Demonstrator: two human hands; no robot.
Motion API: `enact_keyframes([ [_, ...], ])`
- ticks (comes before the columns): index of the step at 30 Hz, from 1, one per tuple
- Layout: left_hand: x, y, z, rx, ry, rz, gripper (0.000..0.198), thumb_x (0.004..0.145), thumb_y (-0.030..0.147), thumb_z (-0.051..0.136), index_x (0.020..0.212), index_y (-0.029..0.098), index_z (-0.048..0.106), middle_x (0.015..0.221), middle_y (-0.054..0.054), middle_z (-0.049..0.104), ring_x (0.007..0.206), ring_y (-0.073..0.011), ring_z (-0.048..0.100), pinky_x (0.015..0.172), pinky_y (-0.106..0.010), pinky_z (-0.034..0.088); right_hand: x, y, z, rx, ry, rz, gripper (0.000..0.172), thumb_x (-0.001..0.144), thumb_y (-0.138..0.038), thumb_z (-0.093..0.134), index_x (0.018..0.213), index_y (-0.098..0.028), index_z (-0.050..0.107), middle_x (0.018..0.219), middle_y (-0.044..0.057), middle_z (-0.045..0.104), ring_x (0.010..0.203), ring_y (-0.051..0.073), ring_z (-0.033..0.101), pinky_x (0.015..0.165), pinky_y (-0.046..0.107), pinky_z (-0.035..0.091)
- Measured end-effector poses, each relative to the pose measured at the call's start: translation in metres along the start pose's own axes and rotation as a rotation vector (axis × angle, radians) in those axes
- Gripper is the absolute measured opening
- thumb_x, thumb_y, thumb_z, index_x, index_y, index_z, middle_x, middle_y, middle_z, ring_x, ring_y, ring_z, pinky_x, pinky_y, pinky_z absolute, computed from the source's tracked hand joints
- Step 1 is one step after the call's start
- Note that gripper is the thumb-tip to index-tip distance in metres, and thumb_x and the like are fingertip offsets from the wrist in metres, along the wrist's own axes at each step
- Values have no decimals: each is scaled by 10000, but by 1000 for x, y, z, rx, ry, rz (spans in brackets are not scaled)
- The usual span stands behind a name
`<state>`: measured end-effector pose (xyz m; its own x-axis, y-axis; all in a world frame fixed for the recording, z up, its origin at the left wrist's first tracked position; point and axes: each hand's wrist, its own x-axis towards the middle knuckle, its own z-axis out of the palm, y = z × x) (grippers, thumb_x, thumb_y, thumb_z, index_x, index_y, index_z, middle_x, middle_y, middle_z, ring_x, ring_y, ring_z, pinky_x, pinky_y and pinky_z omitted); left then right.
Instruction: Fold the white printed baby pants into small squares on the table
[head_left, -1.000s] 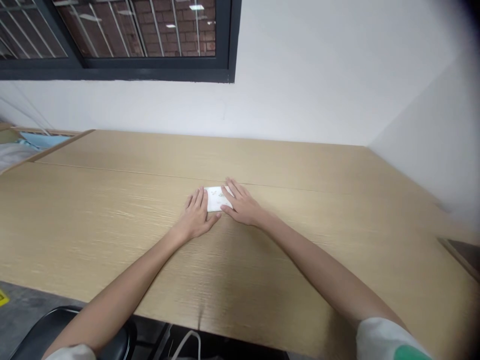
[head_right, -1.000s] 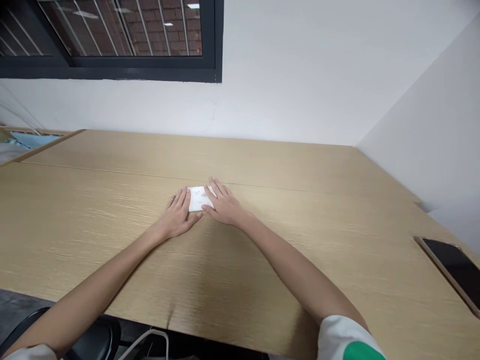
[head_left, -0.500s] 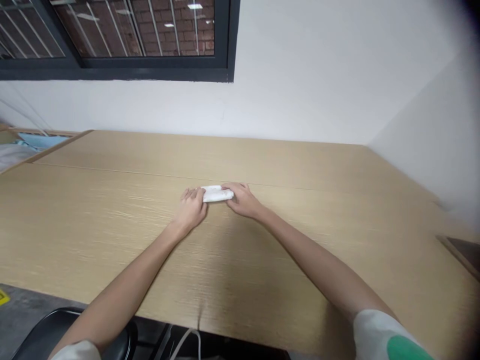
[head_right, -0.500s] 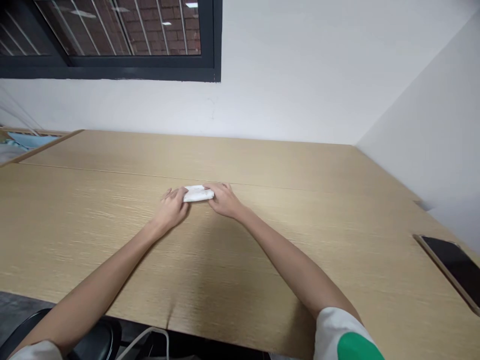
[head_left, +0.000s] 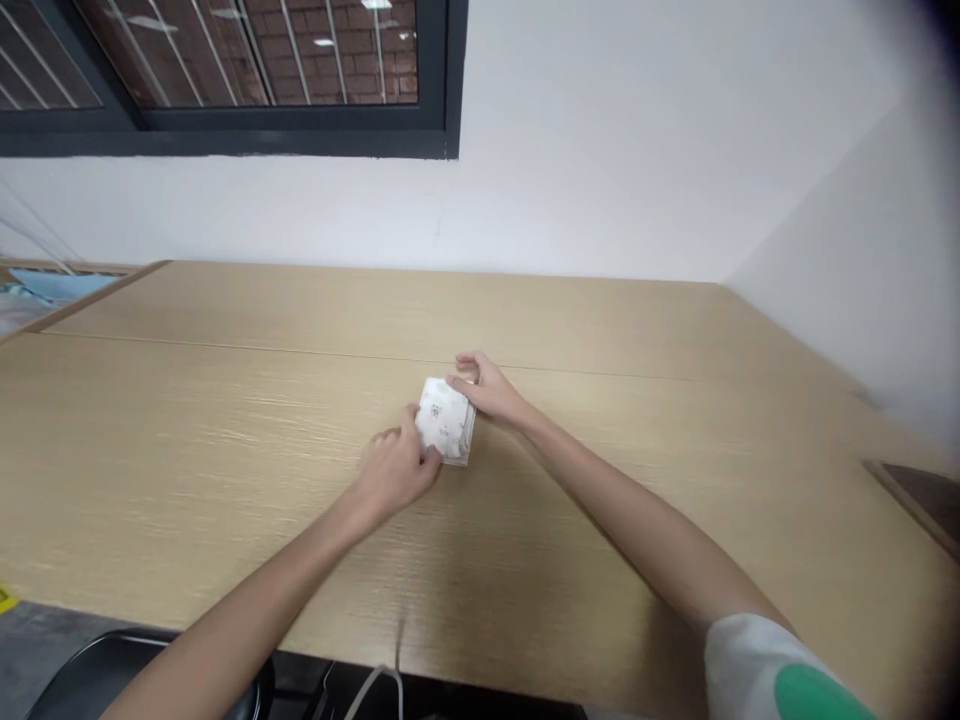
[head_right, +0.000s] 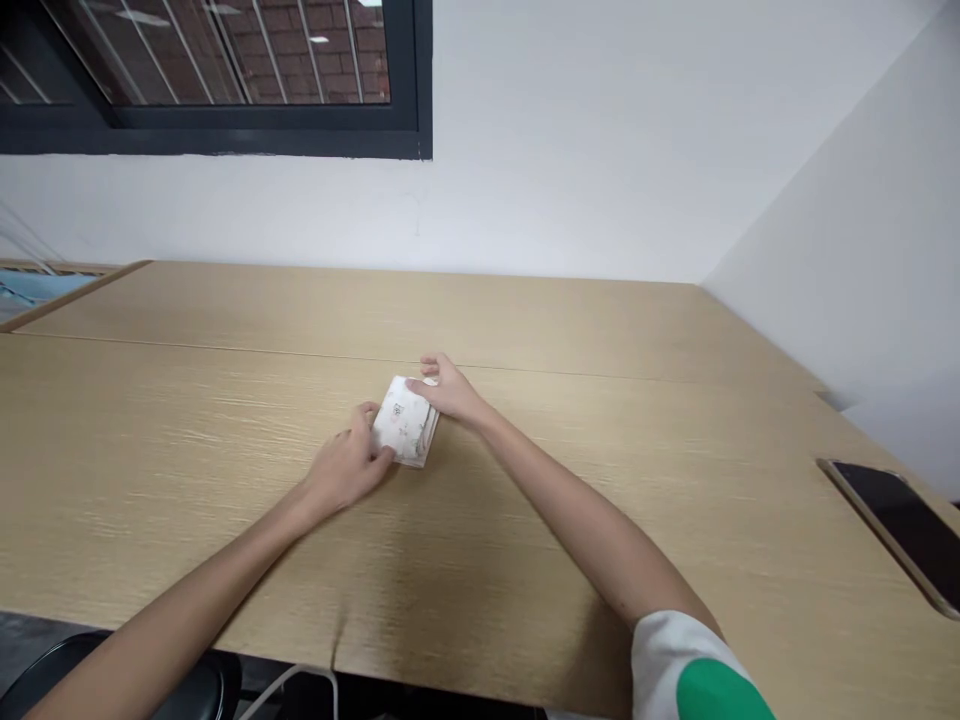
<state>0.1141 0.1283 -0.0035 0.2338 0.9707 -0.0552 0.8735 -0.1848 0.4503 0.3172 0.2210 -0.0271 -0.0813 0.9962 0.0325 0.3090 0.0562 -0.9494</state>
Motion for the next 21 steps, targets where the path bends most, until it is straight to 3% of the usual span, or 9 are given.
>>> enact_keyframes([
  [4, -7, 4, 5, 302, 243, 155, 411, 961, 441, 446, 1242, 157, 544, 1112, -183, 642, 1065, -369, 640, 888, -525, 574, 0, -2, 0, -52, 139, -163, 479, 960, -454, 555, 1348, -175, 528, 1431, 183, 517, 1207, 253, 594, 1019, 453, 503],
  [6, -11, 5, 6, 308, 289, 299, 383, 973, 452, 444, 1211, 184, 579, 1192, -169, 611, 1088, -327, 629, 886, -491, 600, -8, -15, -3, -120, 81, -318, 491, 1014, -480, 457, 1411, -198, 521, 1473, 156, 501, 1312, 259, 534, 1100, 469, 447],
  [10, -20, 6, 21, 231, 217, 556, 345, 970, 353, 494, 1258, 185, 582, 1277, -147, 628, 1150, -293, 645, 916, -459, 648, -36, -50, -1, -357, -407, -508, 570, 1065, -537, 324, 1537, -245, 450, 1592, 83, 422, 1507, 248, 329, 1253, 474, 240],
  [12, -22, 6, 33, 234, 199, 595, 351, 946, 300, 517, 1248, 144, 604, 1205, -167, 677, 1092, -312, 684, 861, -475, 673, -51, -60, 6, -441, -628, -519, 590, 1063, -558, 313, 1539, -246, 467, 1611, 53, 398, 1531, 223, 285, 1277, 398, 200],
  [14, -22, 6, 43, 239, 212, 624, 381, 918, 250, 532, 1270, 126, 610, 1213, -188, 685, 1107, -335, 691, 885, -509, 674, -61, -62, 14, -499, -756, -493, 593, 1065, -553, 310, 1521, -227, 502, 1602, 51, 406, 1524, 206, 299, 1274, 339, 212],
  [17, -22, 6, 49, 245, 180, 620, 405, 917, 246, 517, 1292, 129, 614, 1236, -197, 681, 1115, -341, 698, 909, -518, 673, -62, -50, 19, -567, -787, -444, 562, 1073, -500, 333, 1492, -186, 534, 1574, 90, 433, 1515, 242, 319, 1270, 424, 226],
  [19, -22, 6, 48, 253, 113, 582, 399, 938, 282, 480, 1271, 120, 628, 1208, -201, 690, 1087, -340, 707, 879, -504, 682, -55, -36, 16, -600, -718, -457, 519, 1065, -453, 386, 1473, -180, 552, 1556, 107, 452, 1502, 285, 345, 1252, 513, 241],
  [21, -23, 6, 47, 260, 79, 549, 440, 946, 312, 461, 1304, 101, 603, 1285, -220, 650, 1187, -356, 664, 933, -508, 670, -45, -22, 9, -638, -620, -507, 487, 1053, -411, 422, 1470, -199, 555, 1560, 100, 450, 1494, 306, 356, 1243, 554, 237],
])
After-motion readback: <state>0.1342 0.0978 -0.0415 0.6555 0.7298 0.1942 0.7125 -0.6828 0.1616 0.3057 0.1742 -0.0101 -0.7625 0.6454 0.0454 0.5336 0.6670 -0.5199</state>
